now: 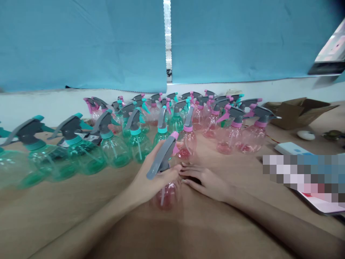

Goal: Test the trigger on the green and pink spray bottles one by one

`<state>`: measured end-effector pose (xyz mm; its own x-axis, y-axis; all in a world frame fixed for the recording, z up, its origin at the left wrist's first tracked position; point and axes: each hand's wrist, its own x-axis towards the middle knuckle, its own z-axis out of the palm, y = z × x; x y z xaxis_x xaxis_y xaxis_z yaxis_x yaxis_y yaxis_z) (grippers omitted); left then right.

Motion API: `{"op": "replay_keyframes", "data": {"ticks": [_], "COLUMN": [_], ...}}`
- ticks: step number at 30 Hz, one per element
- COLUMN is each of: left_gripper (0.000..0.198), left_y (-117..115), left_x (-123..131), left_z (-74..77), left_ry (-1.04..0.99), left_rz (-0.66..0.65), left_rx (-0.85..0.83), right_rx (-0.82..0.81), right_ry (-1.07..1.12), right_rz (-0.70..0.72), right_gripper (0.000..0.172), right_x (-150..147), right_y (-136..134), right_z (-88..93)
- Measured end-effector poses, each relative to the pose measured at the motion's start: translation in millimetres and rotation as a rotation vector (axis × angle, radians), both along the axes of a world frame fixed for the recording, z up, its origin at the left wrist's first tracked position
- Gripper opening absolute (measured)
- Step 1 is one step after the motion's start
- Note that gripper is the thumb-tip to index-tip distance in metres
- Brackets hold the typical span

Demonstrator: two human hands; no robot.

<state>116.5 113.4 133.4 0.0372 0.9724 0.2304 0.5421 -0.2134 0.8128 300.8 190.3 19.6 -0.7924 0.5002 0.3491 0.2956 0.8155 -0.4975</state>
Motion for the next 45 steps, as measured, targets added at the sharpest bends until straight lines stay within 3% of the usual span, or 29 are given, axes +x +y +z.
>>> {"op": "replay_keyframes", "data": {"ticks": [4, 19, 45], "left_gripper": [0.049, 0.051, 0.051], "left_y": [2.1, 0.3, -0.8], "left_x": [1.6, 3.4, 3.8], "left_z": [-5.9, -9.9, -9.6], "left_ry": [-0.053, 0.036, 0.024], "left_rz": [-0.109, -0.02, -0.02], "left_rx": [-0.013, 0.045, 0.034], "right_rx": [-0.001, -0.006, -0.002], "right_ry": [-0.006, 0.003, -0.005], "right_rz": [0.001, -0.009, 0.001], "right_gripper": [0.032, 0.033, 0.033], "right_x": [0.5, 0.8, 0.7], "right_y": [0.0, -0.4, -0.2], "right_z": [-0.3, 0.3, -0.3]}}
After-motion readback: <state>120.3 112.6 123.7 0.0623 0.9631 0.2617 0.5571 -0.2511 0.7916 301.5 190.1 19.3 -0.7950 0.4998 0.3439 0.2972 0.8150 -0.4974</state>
